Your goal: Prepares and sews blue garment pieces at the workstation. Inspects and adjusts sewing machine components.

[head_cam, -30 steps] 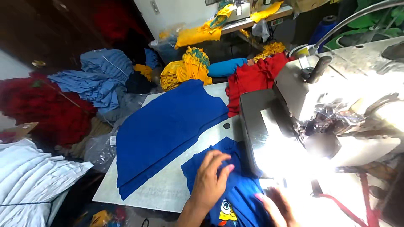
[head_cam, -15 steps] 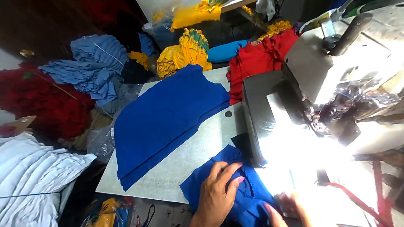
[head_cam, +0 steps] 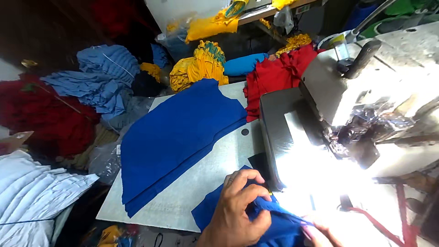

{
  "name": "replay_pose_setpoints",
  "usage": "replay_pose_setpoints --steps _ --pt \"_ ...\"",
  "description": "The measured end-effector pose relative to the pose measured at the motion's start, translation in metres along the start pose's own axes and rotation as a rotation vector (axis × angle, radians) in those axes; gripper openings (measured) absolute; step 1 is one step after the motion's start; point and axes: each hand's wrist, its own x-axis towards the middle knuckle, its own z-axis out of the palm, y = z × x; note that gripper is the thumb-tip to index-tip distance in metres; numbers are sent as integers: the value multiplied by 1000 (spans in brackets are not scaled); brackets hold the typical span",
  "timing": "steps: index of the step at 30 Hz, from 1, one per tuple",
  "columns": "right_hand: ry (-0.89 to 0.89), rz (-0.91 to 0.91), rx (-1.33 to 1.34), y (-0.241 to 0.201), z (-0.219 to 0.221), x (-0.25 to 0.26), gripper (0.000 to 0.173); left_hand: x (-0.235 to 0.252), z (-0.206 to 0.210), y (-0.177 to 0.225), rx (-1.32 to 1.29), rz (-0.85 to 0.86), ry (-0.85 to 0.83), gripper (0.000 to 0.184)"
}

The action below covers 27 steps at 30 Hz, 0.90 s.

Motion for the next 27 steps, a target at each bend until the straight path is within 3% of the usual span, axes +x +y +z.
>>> replay_pose_setpoints --steps 3,5,8,13,24,27 --pt "45 244 300 -4 -10 5 13 11 -2 9 -396 -114 -6 13" --pt "98 359 443 1 -8 9 16 16 5 19 -482 -284 58 13" --pt "122 361 511 3 0 9 15 16 20 24 -422 -345 159 12" --pt "109 332 404 3 3 5 12 8 32 28 -388 -353 270 10" --pt "139 432 572 4 0 6 24 8 36 36 -370 -332 313 9" --pt "124 457 545 1 -1 7 20 7 34 38 -350 -321 314 8"
